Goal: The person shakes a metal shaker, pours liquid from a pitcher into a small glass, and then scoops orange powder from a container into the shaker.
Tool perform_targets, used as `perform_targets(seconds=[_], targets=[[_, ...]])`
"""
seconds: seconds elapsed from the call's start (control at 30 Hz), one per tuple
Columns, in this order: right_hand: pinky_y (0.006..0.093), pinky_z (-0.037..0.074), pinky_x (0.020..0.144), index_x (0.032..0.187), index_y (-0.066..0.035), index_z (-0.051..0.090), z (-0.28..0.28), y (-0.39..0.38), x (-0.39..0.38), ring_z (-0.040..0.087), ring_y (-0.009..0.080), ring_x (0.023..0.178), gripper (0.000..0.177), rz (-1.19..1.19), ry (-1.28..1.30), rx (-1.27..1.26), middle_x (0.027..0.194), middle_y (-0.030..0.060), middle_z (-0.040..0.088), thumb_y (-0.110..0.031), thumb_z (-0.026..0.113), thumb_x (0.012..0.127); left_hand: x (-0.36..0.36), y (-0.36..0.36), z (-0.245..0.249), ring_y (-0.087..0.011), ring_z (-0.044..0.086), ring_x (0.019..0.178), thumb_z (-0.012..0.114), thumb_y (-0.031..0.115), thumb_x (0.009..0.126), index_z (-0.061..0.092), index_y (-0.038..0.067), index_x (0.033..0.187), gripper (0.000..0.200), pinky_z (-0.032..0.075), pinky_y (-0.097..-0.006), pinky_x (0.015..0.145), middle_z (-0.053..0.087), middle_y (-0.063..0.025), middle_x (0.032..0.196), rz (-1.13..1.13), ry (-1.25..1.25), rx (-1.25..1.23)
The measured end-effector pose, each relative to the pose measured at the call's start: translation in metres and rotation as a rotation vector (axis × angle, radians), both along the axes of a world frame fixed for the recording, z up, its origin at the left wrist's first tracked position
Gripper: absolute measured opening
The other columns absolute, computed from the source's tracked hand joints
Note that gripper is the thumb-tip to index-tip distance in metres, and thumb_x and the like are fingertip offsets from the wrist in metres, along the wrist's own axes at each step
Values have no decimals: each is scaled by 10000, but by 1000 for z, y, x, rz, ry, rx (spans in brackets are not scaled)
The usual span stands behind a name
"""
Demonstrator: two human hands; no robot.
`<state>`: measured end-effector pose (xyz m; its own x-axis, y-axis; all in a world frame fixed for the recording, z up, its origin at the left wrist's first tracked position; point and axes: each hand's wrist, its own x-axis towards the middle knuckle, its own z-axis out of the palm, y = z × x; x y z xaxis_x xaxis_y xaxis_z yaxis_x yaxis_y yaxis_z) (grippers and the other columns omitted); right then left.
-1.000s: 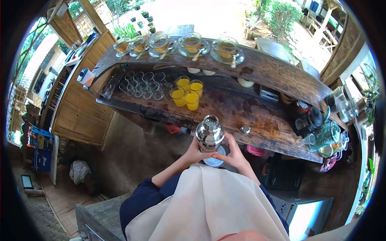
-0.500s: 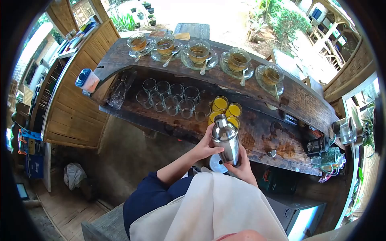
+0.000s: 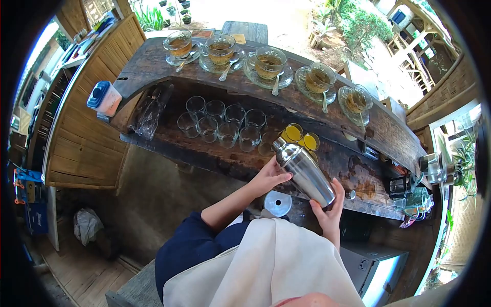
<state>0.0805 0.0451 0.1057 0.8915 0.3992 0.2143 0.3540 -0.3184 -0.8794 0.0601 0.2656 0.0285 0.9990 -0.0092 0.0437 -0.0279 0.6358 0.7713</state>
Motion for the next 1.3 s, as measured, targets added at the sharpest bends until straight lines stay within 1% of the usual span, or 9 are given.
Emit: perform_targets(seconds=[0.13,0.33,0.57,0.63,0.67,0.73,0.77,1.07,1.3], targets=[[328,412,961,1306,1,385,4,1,3,513,206,1109,759,-46,1,70,1192,135,500,-67,803,676,-1,2,-6,-135,519,1021,626,228,907,410,44,1263,455,450,-327,915,519,-41,1122,-70,74,45],[316,416,956,1307,-10,378,16,8,9,529,197,1091,761,-25,-29,146,1179,123,517,-60,807,681,2,3,-15,-144,540,982,565,258,946,446,36,1197,356,466,-330,885,520,-44,1087,-105,145,30],[262,475,802,1298,-18,392,35,23,24,593,158,957,753,-24,-193,117,1080,101,574,-67,815,677,5,4,-1,-162,557,1013,489,315,979,437,39,1235,380,441,-329,912,555,-79,1134,-137,180,-58],[218,471,730,1284,-25,413,41,28,31,605,130,871,739,-18,-289,88,1002,71,600,-65,822,670,9,5,-5,-173,586,1077,477,348,982,452,56,1209,370,446,-293,857,578,-97,1181,-208,98,-99],[218,471,730,1284,-25,413,44,29,32,605,130,871,739,-18,-291,87,1002,71,600,-65,822,670,10,6,-5,-173,586,1077,477,348,982,452,56,1209,370,446,-293,857,578,-97,1181,-208,97,-99],[275,442,907,1332,-20,364,48,30,36,541,170,1062,738,39,-168,62,1147,105,547,-61,781,726,10,8,-5,-172,564,1133,462,387,979,437,73,1249,415,437,-298,867,570,-91,1222,-238,51,-154],[213,466,732,1280,-38,418,50,36,40,609,129,892,755,1,-250,56,1022,85,613,-69,839,654,10,8,-5,-172,564,1133,462,387,979,437,73,1249,415,437,-298,867,570,-91,1222,-237,49,-155],[285,511,800,1289,-26,404,65,72,57,616,169,946,772,61,-195,147,1049,119,625,-59,845,655,16,7,-11,-183,506,1204,415,562,923,436,140,1337,591,402,-324,920,518,-56,1323,-228,51,-257],[277,499,735,1235,-57,517,70,94,71,636,154,860,716,42,-317,-53,1011,94,651,-190,872,628,21,8,-15,-178,481,1215,356,602,914,422,177,1362,621,386,-339,930,506,-40,1339,-189,69,-373]])
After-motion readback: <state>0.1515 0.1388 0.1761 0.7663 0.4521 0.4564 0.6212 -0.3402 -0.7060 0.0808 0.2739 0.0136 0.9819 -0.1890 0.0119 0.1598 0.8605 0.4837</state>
